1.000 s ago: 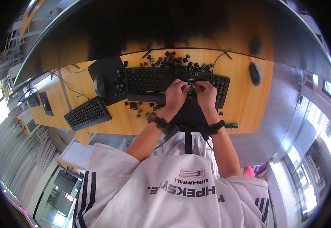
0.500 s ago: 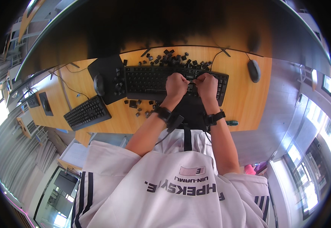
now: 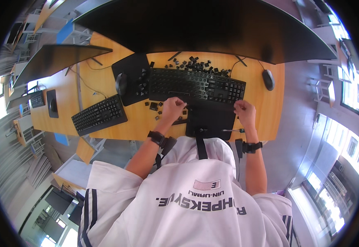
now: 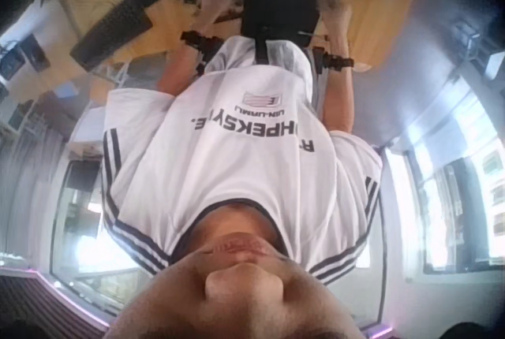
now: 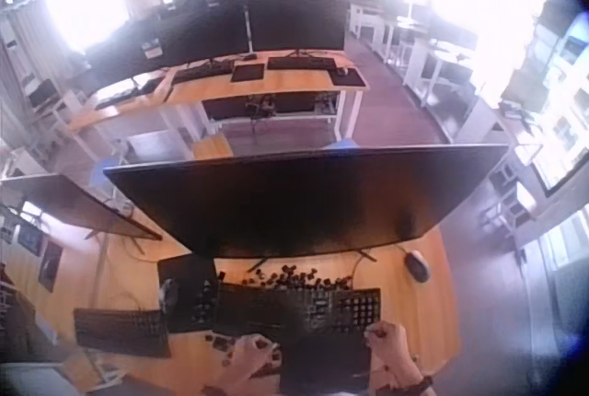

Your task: The person manually attaches keycaps to an empty keyboard base on a desk, handling small keycap pieces one at a time and pressing them into position.

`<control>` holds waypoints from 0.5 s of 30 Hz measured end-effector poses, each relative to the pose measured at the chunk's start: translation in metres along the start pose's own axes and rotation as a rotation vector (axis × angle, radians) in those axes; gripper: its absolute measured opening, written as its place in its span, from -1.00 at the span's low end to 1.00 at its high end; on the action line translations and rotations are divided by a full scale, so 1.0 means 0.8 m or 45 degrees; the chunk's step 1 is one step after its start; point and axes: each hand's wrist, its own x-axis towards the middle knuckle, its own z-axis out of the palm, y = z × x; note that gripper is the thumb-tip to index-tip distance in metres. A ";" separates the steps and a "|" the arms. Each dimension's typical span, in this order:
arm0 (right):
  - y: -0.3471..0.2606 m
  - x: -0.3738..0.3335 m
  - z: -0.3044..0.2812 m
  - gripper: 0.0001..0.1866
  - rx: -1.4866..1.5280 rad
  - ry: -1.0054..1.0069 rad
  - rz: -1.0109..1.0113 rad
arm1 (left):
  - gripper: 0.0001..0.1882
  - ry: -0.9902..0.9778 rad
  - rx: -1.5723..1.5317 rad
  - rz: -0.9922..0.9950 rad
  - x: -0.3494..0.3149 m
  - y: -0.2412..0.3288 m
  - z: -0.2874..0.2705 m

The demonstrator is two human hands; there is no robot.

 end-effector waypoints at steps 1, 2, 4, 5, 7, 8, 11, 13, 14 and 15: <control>0.016 -0.018 0.002 -0.87 -0.001 -0.002 -0.022 | -0.77 -0.051 0.084 -0.010 -0.012 -0.015 -0.004; 0.033 -0.035 0.006 -0.85 -0.055 -0.101 -0.019 | -0.77 -0.035 0.078 0.003 -0.026 -0.028 -0.003; 0.040 -0.067 0.023 -0.84 -0.111 -0.207 -0.031 | -0.74 -0.034 0.129 0.096 -0.056 -0.050 0.005; 0.037 -0.086 0.038 -0.74 -0.225 -0.324 -0.031 | -0.74 -0.190 0.143 0.005 -0.068 -0.052 0.007; 0.032 -0.113 0.068 -0.64 -0.341 -0.439 -0.027 | -0.78 -0.279 0.145 0.065 -0.091 -0.057 0.014; 0.032 -0.122 0.082 -0.56 -0.571 -0.410 -0.166 | -0.83 -0.375 0.151 0.120 -0.101 -0.060 0.017; 0.034 -0.134 0.110 -0.44 -0.841 -0.343 -0.305 | -0.82 -0.395 0.129 0.154 -0.118 -0.077 0.026; 0.036 -0.134 0.121 -0.49 -0.844 -0.290 -0.287 | -0.80 -0.407 0.134 0.194 -0.124 -0.086 0.031; 0.041 -0.134 0.125 -0.49 -0.843 -0.288 -0.283 | -0.80 -0.412 0.135 0.195 -0.130 -0.090 0.033; 0.048 -0.134 0.129 -0.51 -0.818 -0.293 -0.276 | -0.79 -0.399 0.133 0.165 -0.135 -0.094 0.035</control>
